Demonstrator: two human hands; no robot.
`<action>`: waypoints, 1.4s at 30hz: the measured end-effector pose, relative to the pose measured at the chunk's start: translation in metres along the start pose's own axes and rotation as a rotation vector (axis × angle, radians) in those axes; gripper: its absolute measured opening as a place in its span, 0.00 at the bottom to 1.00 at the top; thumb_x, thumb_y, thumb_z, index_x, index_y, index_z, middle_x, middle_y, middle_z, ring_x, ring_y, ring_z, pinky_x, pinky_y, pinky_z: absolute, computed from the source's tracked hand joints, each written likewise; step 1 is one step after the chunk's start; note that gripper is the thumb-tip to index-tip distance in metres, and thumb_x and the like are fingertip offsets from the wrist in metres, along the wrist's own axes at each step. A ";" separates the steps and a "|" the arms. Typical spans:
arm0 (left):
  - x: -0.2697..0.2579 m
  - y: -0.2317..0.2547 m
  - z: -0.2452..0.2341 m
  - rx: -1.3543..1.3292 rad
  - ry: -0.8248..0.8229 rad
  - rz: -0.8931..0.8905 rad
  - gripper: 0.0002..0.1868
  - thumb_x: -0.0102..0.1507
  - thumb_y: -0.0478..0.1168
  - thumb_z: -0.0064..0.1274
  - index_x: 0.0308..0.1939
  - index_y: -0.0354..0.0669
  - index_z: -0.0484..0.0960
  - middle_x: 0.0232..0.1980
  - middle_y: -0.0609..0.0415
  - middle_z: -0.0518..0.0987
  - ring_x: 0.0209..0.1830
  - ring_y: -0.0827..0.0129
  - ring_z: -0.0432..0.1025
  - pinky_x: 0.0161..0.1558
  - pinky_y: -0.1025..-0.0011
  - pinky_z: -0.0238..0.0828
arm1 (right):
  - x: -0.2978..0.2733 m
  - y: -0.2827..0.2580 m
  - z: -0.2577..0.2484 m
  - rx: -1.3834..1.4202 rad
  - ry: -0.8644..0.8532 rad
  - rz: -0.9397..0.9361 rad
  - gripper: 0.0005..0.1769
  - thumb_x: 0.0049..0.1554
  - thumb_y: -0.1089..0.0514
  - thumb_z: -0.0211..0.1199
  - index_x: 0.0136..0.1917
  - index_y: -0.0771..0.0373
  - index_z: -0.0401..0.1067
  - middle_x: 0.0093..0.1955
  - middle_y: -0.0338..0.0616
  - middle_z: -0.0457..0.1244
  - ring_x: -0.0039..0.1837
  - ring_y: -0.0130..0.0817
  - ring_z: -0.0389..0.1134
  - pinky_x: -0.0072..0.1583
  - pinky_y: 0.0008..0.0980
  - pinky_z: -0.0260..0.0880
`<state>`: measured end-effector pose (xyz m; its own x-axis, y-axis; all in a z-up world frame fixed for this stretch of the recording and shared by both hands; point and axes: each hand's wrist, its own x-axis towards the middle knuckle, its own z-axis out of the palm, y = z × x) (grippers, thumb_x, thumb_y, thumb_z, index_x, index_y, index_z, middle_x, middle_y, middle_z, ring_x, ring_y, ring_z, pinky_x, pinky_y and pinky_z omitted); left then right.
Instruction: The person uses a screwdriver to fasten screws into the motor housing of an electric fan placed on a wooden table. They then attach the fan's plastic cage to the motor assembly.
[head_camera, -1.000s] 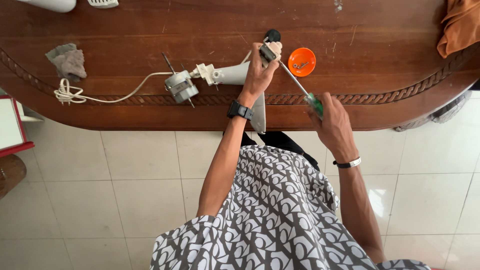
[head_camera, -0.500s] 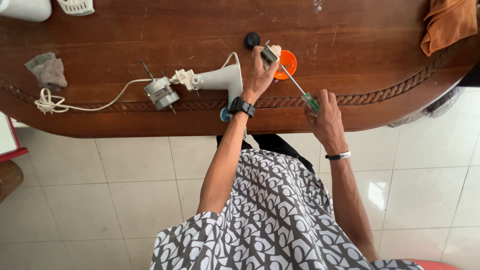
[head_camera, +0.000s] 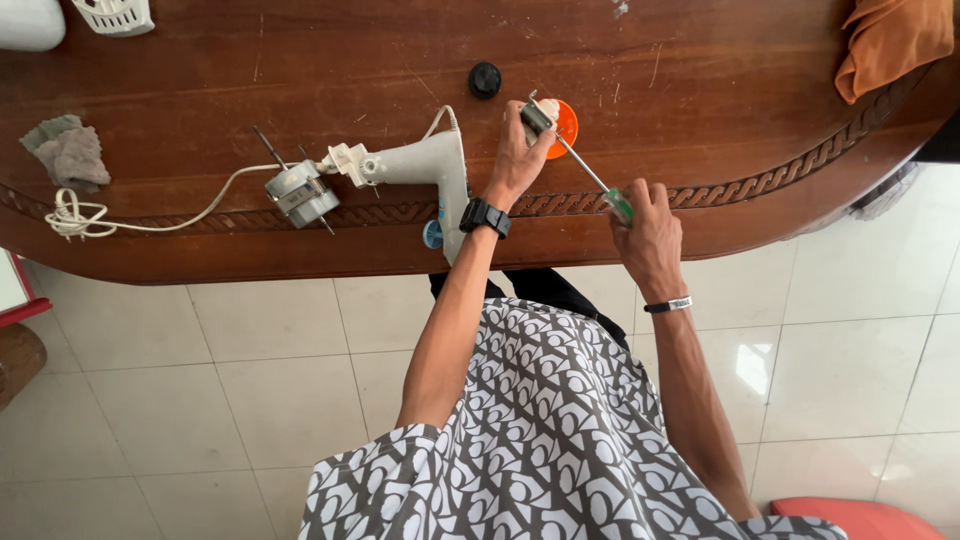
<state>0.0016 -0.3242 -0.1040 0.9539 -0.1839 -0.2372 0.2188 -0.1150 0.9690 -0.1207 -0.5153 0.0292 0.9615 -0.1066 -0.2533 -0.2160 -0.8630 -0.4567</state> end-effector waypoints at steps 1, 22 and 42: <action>0.000 -0.001 0.002 0.011 0.001 -0.006 0.20 0.63 0.46 0.52 0.51 0.44 0.61 0.50 0.48 0.65 0.50 0.61 0.70 0.48 0.57 0.79 | 0.002 -0.001 0.000 -0.035 0.014 0.021 0.16 0.61 0.57 0.68 0.56 0.64 0.64 0.53 0.51 0.60 0.42 0.47 0.68 0.39 0.46 0.69; 0.009 -0.018 0.008 0.034 0.014 -0.055 0.21 0.63 0.45 0.52 0.50 0.44 0.58 0.50 0.47 0.62 0.51 0.59 0.69 0.48 0.59 0.82 | 0.008 -0.003 0.007 -0.146 0.220 -0.139 0.24 0.55 0.49 0.73 0.56 0.61 0.68 0.49 0.49 0.60 0.44 0.45 0.68 0.42 0.41 0.68; -0.017 -0.030 0.006 -0.146 0.229 -0.251 0.26 0.60 0.46 0.65 0.49 0.38 0.65 0.43 0.48 0.77 0.35 0.68 0.77 0.32 0.73 0.81 | 0.023 0.044 0.104 0.391 -0.102 0.281 0.16 0.56 0.47 0.66 0.49 0.61 0.72 0.40 0.45 0.68 0.41 0.40 0.69 0.45 0.41 0.67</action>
<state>-0.0225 -0.3239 -0.1293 0.8845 0.0575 -0.4630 0.4629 0.0151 0.8863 -0.1261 -0.5043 -0.0849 0.8395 -0.2430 -0.4860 -0.5311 -0.5559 -0.6395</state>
